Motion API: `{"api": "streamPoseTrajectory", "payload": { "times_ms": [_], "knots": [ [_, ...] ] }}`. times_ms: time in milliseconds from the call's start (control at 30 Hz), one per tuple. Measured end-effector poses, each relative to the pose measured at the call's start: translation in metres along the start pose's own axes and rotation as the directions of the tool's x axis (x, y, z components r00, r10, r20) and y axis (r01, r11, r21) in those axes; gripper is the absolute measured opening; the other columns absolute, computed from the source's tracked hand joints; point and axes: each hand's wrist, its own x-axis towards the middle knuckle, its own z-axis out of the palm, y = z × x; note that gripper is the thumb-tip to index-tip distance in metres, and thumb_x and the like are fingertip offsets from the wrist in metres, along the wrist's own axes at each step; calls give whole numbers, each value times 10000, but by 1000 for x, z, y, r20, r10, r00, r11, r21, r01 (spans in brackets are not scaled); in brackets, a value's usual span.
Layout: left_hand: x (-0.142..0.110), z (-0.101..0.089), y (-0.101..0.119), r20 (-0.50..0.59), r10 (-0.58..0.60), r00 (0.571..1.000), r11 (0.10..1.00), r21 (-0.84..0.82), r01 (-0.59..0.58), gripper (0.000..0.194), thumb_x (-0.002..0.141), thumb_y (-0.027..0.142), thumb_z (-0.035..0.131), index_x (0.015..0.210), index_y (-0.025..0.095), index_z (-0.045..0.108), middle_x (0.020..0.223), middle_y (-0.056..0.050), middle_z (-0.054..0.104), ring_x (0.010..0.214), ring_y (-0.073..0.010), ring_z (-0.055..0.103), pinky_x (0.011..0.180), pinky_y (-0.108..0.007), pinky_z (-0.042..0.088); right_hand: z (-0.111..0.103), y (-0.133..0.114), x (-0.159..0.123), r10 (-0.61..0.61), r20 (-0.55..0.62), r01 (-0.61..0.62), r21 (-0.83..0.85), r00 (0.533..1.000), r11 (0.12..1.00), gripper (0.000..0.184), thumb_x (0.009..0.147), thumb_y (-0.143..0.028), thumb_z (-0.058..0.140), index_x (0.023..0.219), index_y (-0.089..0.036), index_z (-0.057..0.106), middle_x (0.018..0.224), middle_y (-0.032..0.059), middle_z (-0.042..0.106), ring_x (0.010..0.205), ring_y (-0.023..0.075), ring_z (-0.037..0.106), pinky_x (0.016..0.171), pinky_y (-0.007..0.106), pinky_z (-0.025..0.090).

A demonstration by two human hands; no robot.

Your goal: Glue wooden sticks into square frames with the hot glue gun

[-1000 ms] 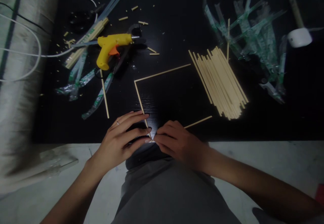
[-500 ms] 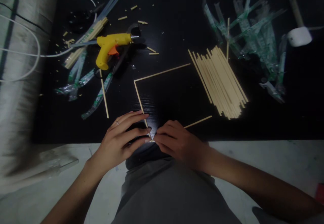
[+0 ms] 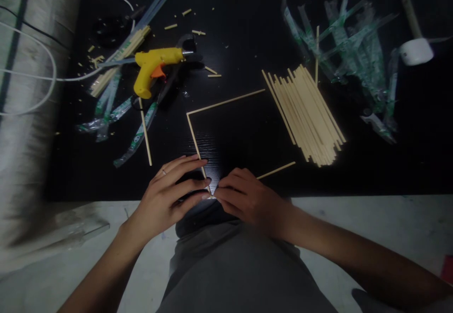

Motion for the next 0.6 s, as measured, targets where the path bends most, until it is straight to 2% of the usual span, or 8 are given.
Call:
{"api": "streamPoseTrajectory", "payload": {
  "times_ms": [600],
  "knots": [
    [-1, -1, -1, 9, 11, 1000, 1000, 8, -11, 245, 941, 282, 782, 1181, 268, 734, 1455, -70, 665, 1411, -286, 587, 1164, -522, 503, 1, 1, -1, -12, -10, 12, -16, 1000, 1000, 160, 1058, -111, 542, 1058, -148, 698, 1018, 67, 720, 941, 194, 581, 857, 342, 443]
  ]
}}
